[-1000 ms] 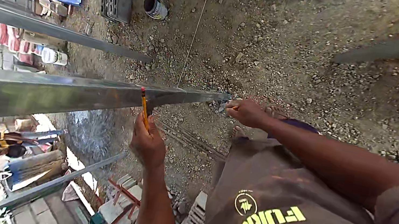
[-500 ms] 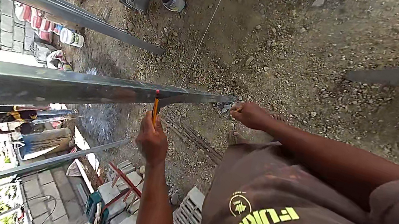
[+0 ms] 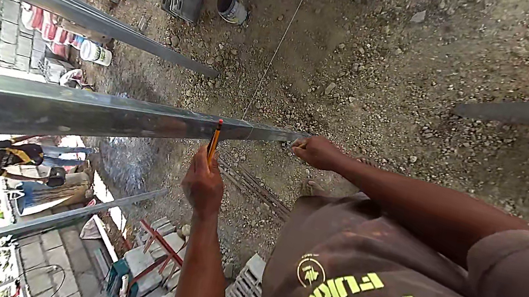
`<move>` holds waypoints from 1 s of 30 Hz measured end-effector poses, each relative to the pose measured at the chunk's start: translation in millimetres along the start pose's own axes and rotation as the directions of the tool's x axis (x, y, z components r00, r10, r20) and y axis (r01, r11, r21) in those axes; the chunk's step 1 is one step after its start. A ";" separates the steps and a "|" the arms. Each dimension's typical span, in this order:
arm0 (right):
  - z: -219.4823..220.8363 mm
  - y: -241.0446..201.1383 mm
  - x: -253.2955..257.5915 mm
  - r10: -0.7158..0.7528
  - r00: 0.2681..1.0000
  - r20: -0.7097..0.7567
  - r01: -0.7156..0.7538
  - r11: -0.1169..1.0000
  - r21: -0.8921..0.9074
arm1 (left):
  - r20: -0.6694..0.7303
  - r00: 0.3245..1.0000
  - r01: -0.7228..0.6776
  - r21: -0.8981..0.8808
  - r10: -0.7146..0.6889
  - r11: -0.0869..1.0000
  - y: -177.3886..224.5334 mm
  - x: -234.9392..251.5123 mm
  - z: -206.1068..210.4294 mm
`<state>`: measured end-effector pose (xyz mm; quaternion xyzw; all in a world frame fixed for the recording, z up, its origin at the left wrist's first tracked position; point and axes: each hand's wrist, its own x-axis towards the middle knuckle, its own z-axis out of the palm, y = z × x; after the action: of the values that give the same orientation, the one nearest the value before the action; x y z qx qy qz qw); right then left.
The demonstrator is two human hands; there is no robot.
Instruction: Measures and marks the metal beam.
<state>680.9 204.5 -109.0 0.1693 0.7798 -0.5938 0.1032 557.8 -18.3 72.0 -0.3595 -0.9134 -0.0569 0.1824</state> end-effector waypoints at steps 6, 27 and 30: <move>5.5 -15.2 8.9 -0.039 0.999 -0.012 0.039 0.998 0.041 | 0.097 0.991 0.088 0.014 -0.089 0.996 -8.0 20.3 -8.2; 4.6 -112.0 62.4 -0.189 0.874 -0.448 0.480 0.486 0.731 | 0.103 0.981 0.168 -0.027 -0.164 0.985 -30.8 32.7 -9.0; -9.1 -88.0 60.9 -0.043 0.839 -0.543 0.507 0.425 0.750 | 0.074 0.993 0.098 -0.050 -0.094 0.994 -38.0 31.8 -5.5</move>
<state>591.1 201.0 -50.1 0.1934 0.3836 -0.8584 -0.2805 512.3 -27.4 90.0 -0.3217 -0.9337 -0.0774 0.1369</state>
